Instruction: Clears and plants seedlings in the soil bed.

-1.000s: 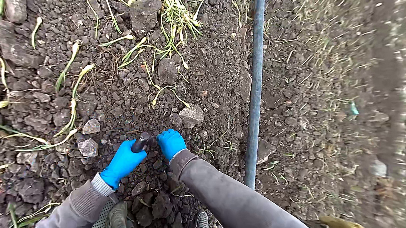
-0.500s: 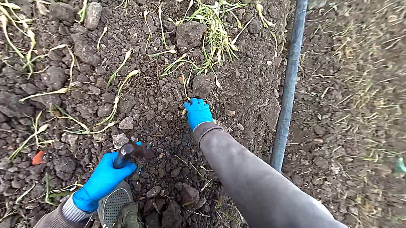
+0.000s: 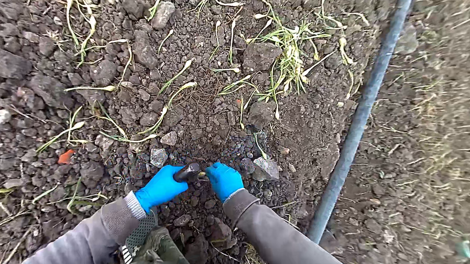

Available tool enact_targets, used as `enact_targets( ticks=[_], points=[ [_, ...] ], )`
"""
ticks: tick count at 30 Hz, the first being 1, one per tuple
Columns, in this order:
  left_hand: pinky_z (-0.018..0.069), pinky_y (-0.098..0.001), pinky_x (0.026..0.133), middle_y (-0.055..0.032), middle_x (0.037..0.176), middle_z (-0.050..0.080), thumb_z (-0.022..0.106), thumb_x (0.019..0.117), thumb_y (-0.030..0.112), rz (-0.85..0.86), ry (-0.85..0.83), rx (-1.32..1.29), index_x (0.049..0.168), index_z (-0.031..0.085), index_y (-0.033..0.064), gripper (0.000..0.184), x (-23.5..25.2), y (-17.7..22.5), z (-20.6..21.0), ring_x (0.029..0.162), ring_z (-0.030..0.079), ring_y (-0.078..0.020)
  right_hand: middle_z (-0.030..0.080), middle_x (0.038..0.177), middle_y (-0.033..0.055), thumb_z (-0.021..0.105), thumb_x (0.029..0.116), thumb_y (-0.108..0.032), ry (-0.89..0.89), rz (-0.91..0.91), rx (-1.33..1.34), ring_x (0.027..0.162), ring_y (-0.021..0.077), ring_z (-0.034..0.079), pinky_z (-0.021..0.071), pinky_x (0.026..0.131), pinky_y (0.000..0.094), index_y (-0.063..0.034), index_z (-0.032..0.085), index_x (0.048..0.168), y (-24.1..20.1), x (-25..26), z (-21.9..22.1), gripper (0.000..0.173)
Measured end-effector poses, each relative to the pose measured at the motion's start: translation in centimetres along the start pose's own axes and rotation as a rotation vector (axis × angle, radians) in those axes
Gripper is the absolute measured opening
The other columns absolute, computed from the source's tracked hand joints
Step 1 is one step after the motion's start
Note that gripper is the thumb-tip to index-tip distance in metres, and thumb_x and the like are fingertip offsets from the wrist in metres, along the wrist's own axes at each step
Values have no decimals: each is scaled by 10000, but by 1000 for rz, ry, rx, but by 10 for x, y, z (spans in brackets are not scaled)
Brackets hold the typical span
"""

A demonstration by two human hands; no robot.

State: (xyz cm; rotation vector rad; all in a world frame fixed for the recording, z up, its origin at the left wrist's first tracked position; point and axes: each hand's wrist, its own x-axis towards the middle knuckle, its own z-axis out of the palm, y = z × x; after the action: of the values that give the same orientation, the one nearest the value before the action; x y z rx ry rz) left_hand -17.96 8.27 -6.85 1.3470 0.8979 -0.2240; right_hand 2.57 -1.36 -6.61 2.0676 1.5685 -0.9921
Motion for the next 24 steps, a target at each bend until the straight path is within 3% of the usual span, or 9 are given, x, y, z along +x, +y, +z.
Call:
enact_targets(
  ticks=[5,7,9,12,14,16,19,22,24],
  points=[
    [365,-226,423,74,546,522,680,726,156,151,201,-221,692,635,201,72,-70,9,-32,448,455,-34,661,1289,158,574,999,-96,-217,53,29,1178,366,652,548,944,566,-104,727,1196,-51,34,45,250],
    [461,-154,502,139,667,621,707,703,193,325,280,-163,833,711,252,143,-95,10,-46,560,549,48,648,1314,160,548,1025,-140,-251,12,50,1205,360,640,544,960,560,-90,715,1215,-53,34,50,258],
    [559,-148,673,141,895,732,716,718,217,416,296,-37,1141,763,254,427,-103,6,-54,752,647,75,629,1362,154,515,1082,-330,-195,-109,50,1262,352,604,509,1018,549,-91,701,1273,-33,28,44,357],
    [557,-223,673,130,1000,757,663,723,221,282,261,133,1379,670,296,661,-84,-24,-53,754,649,55,681,1267,181,509,1082,-322,221,-31,-43,1189,377,649,538,952,530,-63,697,1282,25,12,15,378],
    [546,-214,662,132,920,740,673,735,228,217,264,64,1269,732,268,539,-80,-38,-56,717,635,43,651,1301,229,541,1053,-246,392,330,-19,1216,427,621,526,950,578,-65,648,1361,70,18,-11,372],
    [489,-190,550,138,730,653,702,693,230,226,328,-51,973,753,219,285,-86,-32,-61,597,570,36,633,1341,240,572,1019,-237,335,644,47,1225,457,619,521,941,648,-101,605,1412,110,30,-33,417],
    [466,-170,526,145,672,611,718,715,228,331,359,-143,817,705,235,104,-97,-23,-65,572,546,43,722,1222,199,565,1008,-216,151,712,30,1109,458,689,528,864,699,-170,695,1277,132,31,-46,303],
    [512,-193,600,142,792,697,677,728,198,247,347,-20,1105,779,238,392,-95,-27,-53,652,598,57,721,1235,173,496,1050,-207,245,529,-21,1102,421,701,544,857,666,-171,670,1351,107,13,-38,350],
    [518,-227,632,129,823,701,677,755,192,159,289,11,1201,757,250,456,-89,-37,-52,671,598,36,646,1391,149,496,1034,-171,262,273,11,1240,368,642,534,970,606,-169,597,1466,82,4,-19,443]
  ],
)
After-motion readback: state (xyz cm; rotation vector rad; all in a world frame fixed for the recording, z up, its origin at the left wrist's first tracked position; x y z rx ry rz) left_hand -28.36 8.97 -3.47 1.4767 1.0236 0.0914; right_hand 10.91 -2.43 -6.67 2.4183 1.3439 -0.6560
